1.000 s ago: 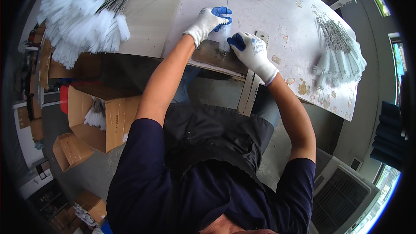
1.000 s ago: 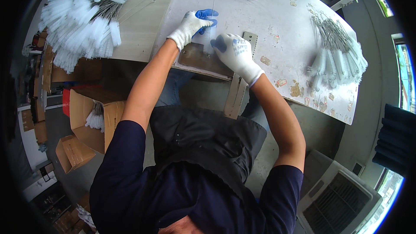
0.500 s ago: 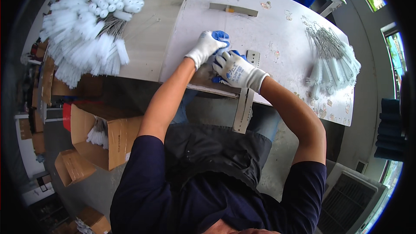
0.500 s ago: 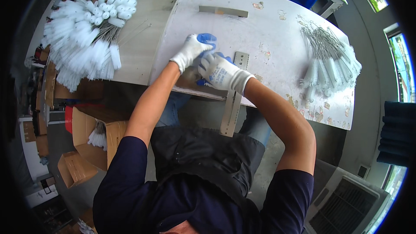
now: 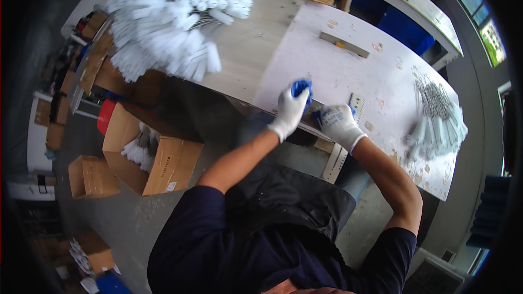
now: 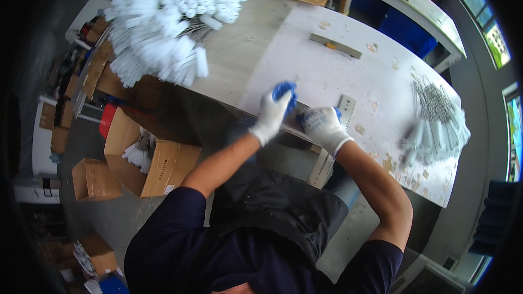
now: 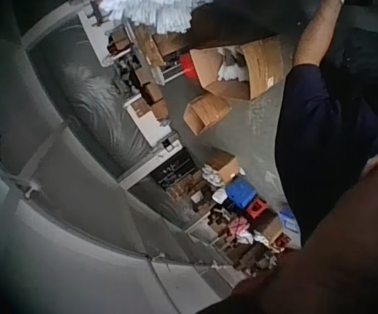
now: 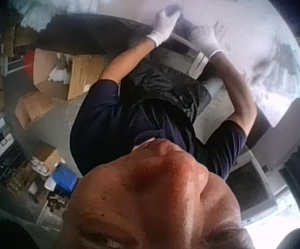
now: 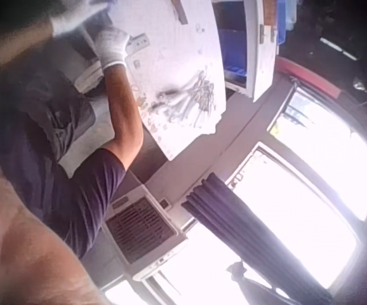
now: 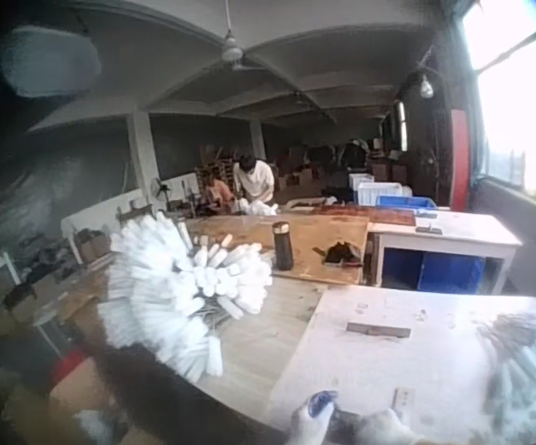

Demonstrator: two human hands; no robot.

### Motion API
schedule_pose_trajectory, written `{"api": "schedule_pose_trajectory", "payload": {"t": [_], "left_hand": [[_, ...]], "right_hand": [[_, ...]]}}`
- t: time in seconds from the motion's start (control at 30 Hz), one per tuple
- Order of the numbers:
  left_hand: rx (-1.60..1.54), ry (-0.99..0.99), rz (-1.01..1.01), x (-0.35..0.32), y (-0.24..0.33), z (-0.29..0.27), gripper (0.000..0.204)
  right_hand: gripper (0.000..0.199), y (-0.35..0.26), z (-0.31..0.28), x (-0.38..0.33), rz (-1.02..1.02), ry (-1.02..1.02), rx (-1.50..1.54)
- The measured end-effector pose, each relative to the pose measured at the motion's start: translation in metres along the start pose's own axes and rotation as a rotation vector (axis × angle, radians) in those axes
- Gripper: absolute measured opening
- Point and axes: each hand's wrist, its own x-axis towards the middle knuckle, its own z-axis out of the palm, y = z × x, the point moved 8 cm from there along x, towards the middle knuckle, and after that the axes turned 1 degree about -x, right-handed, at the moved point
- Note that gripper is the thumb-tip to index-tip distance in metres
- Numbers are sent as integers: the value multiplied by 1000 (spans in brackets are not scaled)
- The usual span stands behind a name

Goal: The person repeatedly picks up white cylindrical brush heads and metal rods from a workbench. They insert the rods into the brush heads and secure them using a handheld blue tool, then place the assembled units into a cardboard box. The process is continuous and repetitive throughout the clip.

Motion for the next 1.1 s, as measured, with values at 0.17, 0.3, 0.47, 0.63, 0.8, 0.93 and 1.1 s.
{"api": "schedule_pose_trajectory", "payload": {"t": [0.17,0.3,0.47,0.63,0.8,0.93,1.1], "left_hand": [[-98,-194,-394,-109,-33,5,15],[-518,-397,-630,-148,-66,52,22],[-1456,-470,-602,-134,-86,94,18],[-857,-161,-845,-154,-50,45,18],[-281,-354,-651,-105,-32,-26,23],[-35,-508,-472,-78,-32,-33,28],[288,-684,-357,-57,-12,-42,21]], "right_hand": [[36,9,15,-6,308,-23,60],[52,11,30,-3,419,67,174],[54,11,28,-1,501,157,219],[48,51,67,-14,539,152,346],[35,26,57,-6,258,-160,1343],[44,23,17,4,-93,8,391],[48,16,32,15,-199,59,51]]}}
